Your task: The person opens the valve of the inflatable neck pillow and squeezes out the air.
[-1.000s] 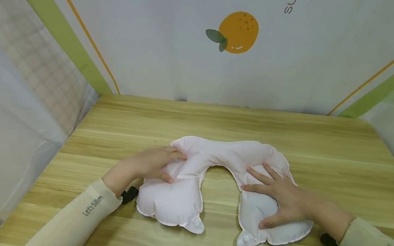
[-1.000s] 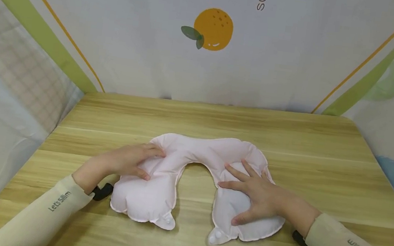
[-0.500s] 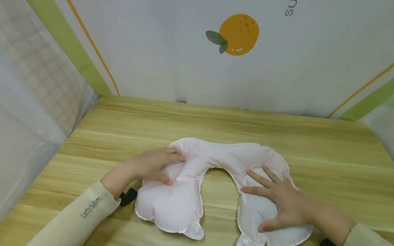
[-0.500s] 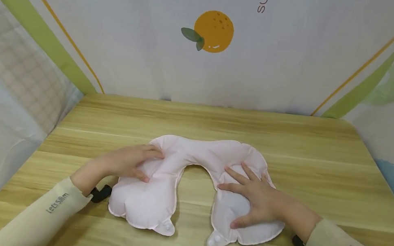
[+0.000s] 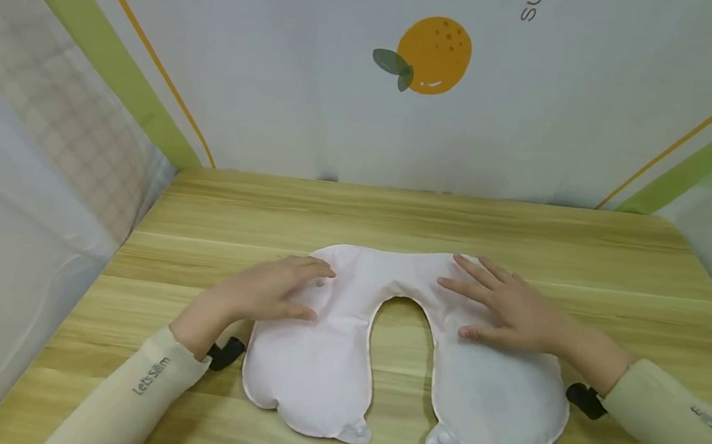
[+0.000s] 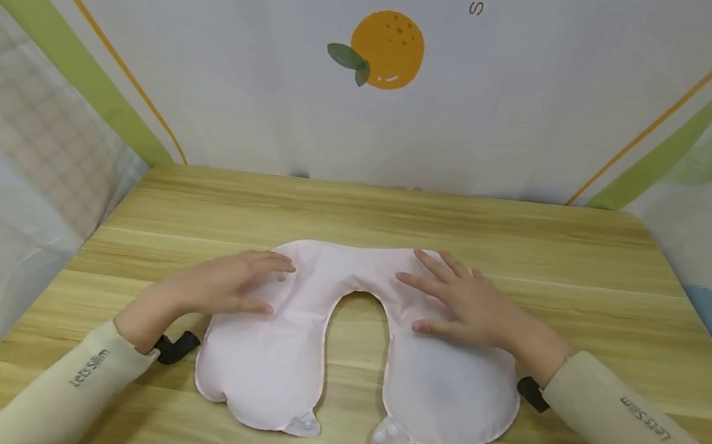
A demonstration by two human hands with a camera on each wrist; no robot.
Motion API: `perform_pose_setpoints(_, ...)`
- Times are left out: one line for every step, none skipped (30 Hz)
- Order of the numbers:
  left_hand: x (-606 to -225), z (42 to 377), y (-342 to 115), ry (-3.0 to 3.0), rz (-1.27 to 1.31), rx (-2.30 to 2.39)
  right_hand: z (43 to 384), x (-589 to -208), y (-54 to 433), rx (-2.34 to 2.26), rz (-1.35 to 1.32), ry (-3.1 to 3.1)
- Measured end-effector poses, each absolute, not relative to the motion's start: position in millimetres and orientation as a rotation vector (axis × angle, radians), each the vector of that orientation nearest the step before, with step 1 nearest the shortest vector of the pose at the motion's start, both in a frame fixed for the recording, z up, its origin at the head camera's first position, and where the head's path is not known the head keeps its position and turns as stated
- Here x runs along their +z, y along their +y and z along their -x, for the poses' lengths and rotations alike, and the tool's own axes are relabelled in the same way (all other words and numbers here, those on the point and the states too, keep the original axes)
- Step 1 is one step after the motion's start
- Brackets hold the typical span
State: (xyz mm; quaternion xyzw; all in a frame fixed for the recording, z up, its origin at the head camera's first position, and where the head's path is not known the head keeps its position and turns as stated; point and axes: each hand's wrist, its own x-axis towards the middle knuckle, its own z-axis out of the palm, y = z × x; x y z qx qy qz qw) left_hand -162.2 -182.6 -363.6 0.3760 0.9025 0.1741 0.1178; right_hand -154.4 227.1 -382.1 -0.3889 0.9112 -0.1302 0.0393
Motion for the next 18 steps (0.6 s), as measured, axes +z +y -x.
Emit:
perform_pose_setpoints(-364.3, 162.6, -182.2, 2.637, -1.103, 0.511, 157.2, -384.5, 225.6, -0.396, 1.182, 2.786)
perform_pose_setpoints(-365.4, 163.1, -181.7, 2.633, -1.105, 0.512, 159.2, -387.0, 223.9, -0.397, 1.174, 2.778)
perform_pose_setpoints(-366.5, 163.5, -181.4, 2.629, -1.104, 0.510, 160.6, -389.4, 222.2, -0.402, 1.167, 2.768)
perform_pose_setpoints(-368.0, 164.2, -181.2, 2.627, -1.105, 0.504, 161.7, -391.9, 220.4, -0.399, 1.156, 2.760)
perform_pose_setpoints(-369.2, 164.8, -181.2, 2.625, -1.101, 0.498, 162.6, -394.1, 218.8, -0.397, 1.154, 2.755)
perform_pose_setpoints(-370.2, 165.3, -181.2, 2.625, -1.095, 0.491, 163.3, -395.9, 217.4, -0.398, 1.151, 2.749)
perform_pose_setpoints(-371.1, 165.9, -181.4, 2.626, -1.093, 0.483, 164.1, -397.7, 215.9, -0.388, 1.149, 2.748)
perform_pose_setpoints(-371.6, 166.3, -181.7, 2.628, -1.089, 0.477, 164.9, -399.2, 214.6, -0.378, 1.151, 2.748)
perform_pose_setpoints(-372.1, 166.7, -182.1, 2.629, -1.085, 0.473, 165.6, -400.5, 213.4, -0.365, 1.155, 2.749)
perform_pose_setpoints(-372.5, 167.1, -182.4, 2.630, -1.082, 0.470, 166.2, -401.6, 212.5, -0.346, 1.159, 2.751)
perform_pose_setpoints(-372.5, 167.4, -182.7, 2.629, -1.077, 0.468, 166.9, -402.5, 212.0, -0.333, 1.164, 2.750)
perform_pose_setpoints(-372.8, 167.7, -183.0, 2.628, -1.077, 0.465, 167.3, -403.1, 211.4, -0.323, 1.165, 2.746)
perform_pose_setpoints(-373.1, 168.1, -183.3, 2.627, -1.077, 0.462, 167.9, -404.1, 211.0, -0.307, 1.167, 2.743)
perform_pose_setpoints(-373.4, 168.4, -183.7, 2.625, -1.078, 0.459, 168.4, -404.9, 210.8, -0.298, 1.171, 2.739)
perform_pose_setpoints(-373.7, 168.7, -184.0, 2.621, -1.077, 0.458, 168.9, -405.7, 210.7, -0.293, 1.171, 2.734)
perform_pose_setpoints(-373.8, 169.0, -184.3, 2.618, -1.075, 0.461, 169.4, -406.5, 210.7, -0.290, 1.168, 2.729)
perform_pose_setpoints(-373.8, 169.2, -184.6, 2.613, -1.072, 0.468, 169.8, -407.1, 210.5, -0.291, 1.165, 2.723)
perform_pose_setpoints(-373.6, 169.3, -184.9, 2.609, -1.067, 0.475, 170.3, -407.7, 210.2, -0.294, 1.161, 2.719)
